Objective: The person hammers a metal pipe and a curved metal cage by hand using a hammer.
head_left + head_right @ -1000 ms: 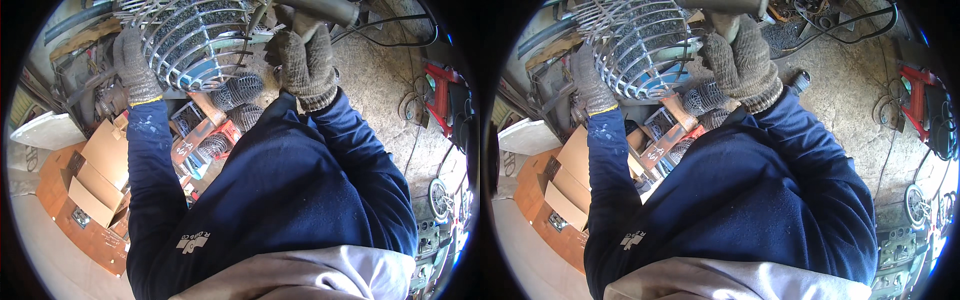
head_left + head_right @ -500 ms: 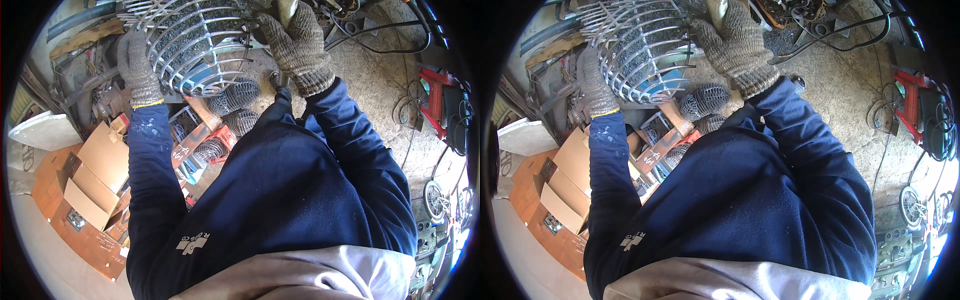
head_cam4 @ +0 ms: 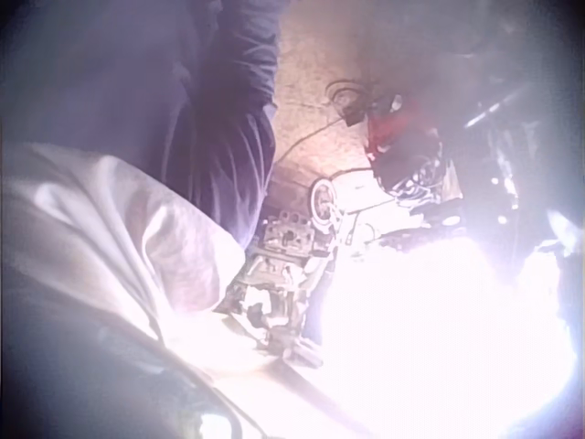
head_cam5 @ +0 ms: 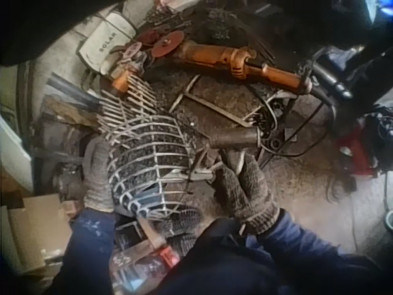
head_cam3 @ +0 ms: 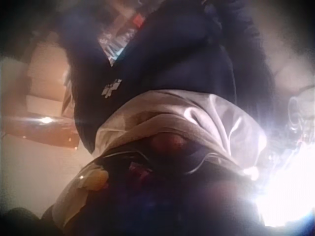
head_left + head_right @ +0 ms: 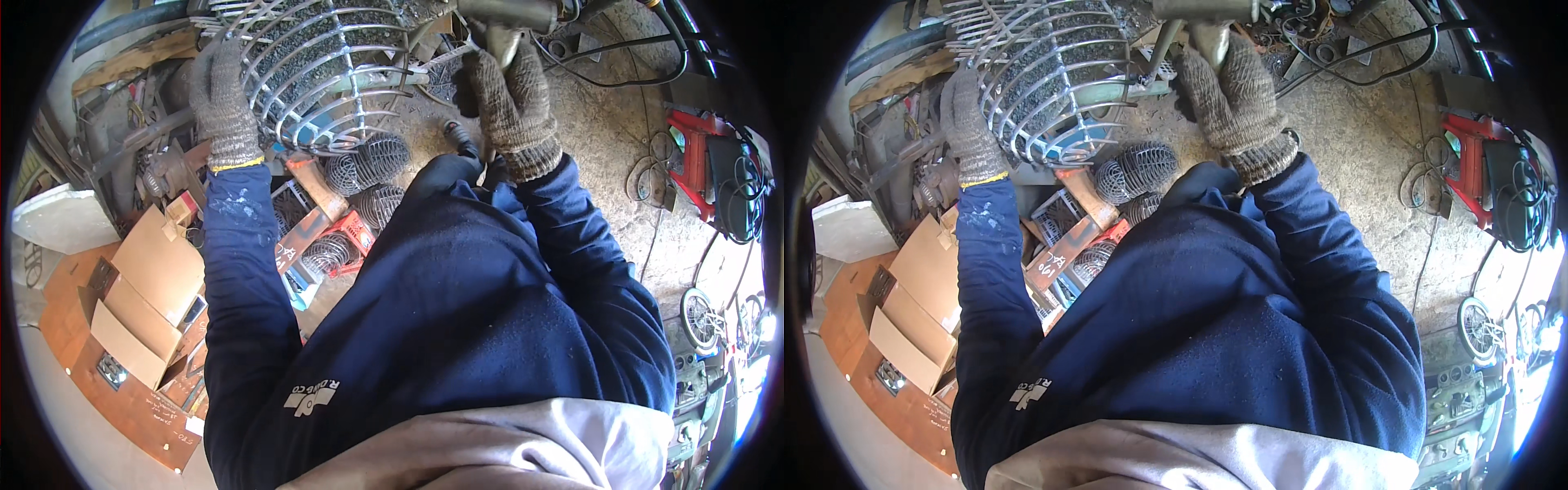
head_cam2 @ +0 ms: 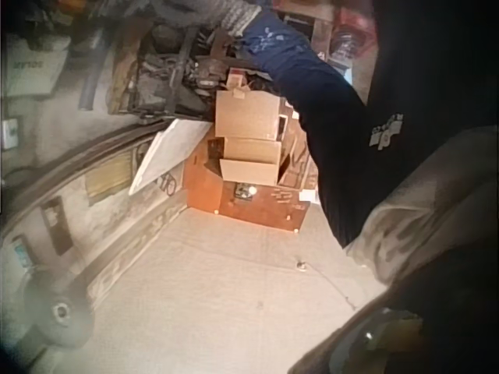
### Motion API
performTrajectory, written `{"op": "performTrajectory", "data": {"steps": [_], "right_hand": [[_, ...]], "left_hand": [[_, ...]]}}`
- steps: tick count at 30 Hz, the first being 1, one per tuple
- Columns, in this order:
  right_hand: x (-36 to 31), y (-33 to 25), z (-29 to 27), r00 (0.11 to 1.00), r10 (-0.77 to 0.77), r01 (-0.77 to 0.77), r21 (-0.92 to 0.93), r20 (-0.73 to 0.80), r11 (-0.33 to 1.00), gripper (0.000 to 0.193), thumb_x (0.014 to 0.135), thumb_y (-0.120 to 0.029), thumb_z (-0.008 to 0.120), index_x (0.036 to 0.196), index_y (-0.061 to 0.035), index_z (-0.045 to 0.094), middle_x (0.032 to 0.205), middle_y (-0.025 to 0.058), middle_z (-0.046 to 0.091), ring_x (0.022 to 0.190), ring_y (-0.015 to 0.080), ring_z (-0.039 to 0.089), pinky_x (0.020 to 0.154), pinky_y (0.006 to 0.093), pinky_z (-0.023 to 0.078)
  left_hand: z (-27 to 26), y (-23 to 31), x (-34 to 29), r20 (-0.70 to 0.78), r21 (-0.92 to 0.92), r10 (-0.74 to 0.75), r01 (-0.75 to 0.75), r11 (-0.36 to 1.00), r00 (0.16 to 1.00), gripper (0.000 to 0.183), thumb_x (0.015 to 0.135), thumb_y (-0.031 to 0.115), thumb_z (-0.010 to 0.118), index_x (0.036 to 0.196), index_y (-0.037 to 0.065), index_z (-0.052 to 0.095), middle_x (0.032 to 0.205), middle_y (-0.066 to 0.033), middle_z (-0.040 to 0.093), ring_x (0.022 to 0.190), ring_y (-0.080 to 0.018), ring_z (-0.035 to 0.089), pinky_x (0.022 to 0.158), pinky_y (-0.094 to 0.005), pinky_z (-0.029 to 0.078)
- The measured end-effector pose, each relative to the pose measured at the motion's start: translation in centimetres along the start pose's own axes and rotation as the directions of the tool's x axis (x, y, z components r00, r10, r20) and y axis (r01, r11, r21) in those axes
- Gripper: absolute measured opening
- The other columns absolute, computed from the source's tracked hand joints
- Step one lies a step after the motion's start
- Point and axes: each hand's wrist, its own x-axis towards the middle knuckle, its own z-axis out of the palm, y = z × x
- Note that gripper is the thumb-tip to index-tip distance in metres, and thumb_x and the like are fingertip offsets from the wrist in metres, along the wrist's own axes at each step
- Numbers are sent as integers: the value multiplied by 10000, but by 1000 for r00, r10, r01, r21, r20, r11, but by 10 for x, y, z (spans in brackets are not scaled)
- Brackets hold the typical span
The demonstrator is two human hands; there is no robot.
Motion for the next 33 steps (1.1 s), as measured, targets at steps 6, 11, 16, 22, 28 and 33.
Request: {"op": "performTrajectory", "data": {"steps": [6, 11, 16, 22, 28, 33], "right_hand": [[-3, -31, 21, 965, 233, -248, 134, 119, 959, 422, 1016, -322, 659, 1303, -40, 530, 922, 62, 669, 768, 112, 667, 618, 275, 568], [1, -42, 11, 921, 332, -352, 71, 204, 933, 422, 1010, -336, 671, 1294, -51, 543, 1006, 66, 668, 830, 108, 660, 640, 254, 554], [13, -66, -8, 981, 149, -170, 196, 121, 966, 352, 1024, -318, 646, 1225, -43, 560, 877, 40, 666, 649, 96, 625, 553, 253, 528], [17, -26, -3, 978, 68, -110, 206, 199, 972, 396, 1011, -274, 647, 1292, -32, 506, 856, 98, 680, 654, 132, 660, 538, 280, 543], [20, -51, -10, 977, 180, -195, 133, 114, 972, 348, 1039, -265, 620, 1310, -49, 583, 899, 15, 656, 699, 73, 586, 578, 248, 477], [30, -69, -16, 904, 343, -377, 98, 257, 921, 411, 1022, -310, 652, 1337, -53, 587, 840, 6, 660, 665, 81, 602, 561, 248, 479]], "left_hand": [[7, 4, 3, -6, 74, 163, -162, 984, 987, 304, 949, 278, 720, 1121, 28, 714, 991, -39, 700, 904, -125, 621, 824, -320, 504], [5, -1, 0, 11, 111, 136, -137, 984, 991, 286, 969, 267, 685, 1112, 22, 721, 1036, -59, 697, 941, -149, 634, 850, -327, 509], [-2, 2, -7, 24, 39, 47, -48, 998, 999, 313, 997, 256, 651, 1203, 26, 697, 1138, -77, 697, 1049, -154, 651, 953, -319, 517], [-3, 9, -9, -17, 120, 66, -64, 991, 998, 332, 997, 264, 652, 1223, 24, 684, 1142, -81, 697, 1024, -153, 649, 916, -297, 518], [-2, 15, -11, -15, 108, -3, 4, 994, 1000, 375, 988, 289, 666, 1236, 7, 675, 1115, -78, 697, 991, -152, 644, 880, -300, 518], [-7, 17, -11, -23, 132, 0, 4, 991, 1000, 370, 991, 289, 670, 1234, 11, 668, 1128, -76, 691, 994, -153, 647, 865, -299, 524]]}}
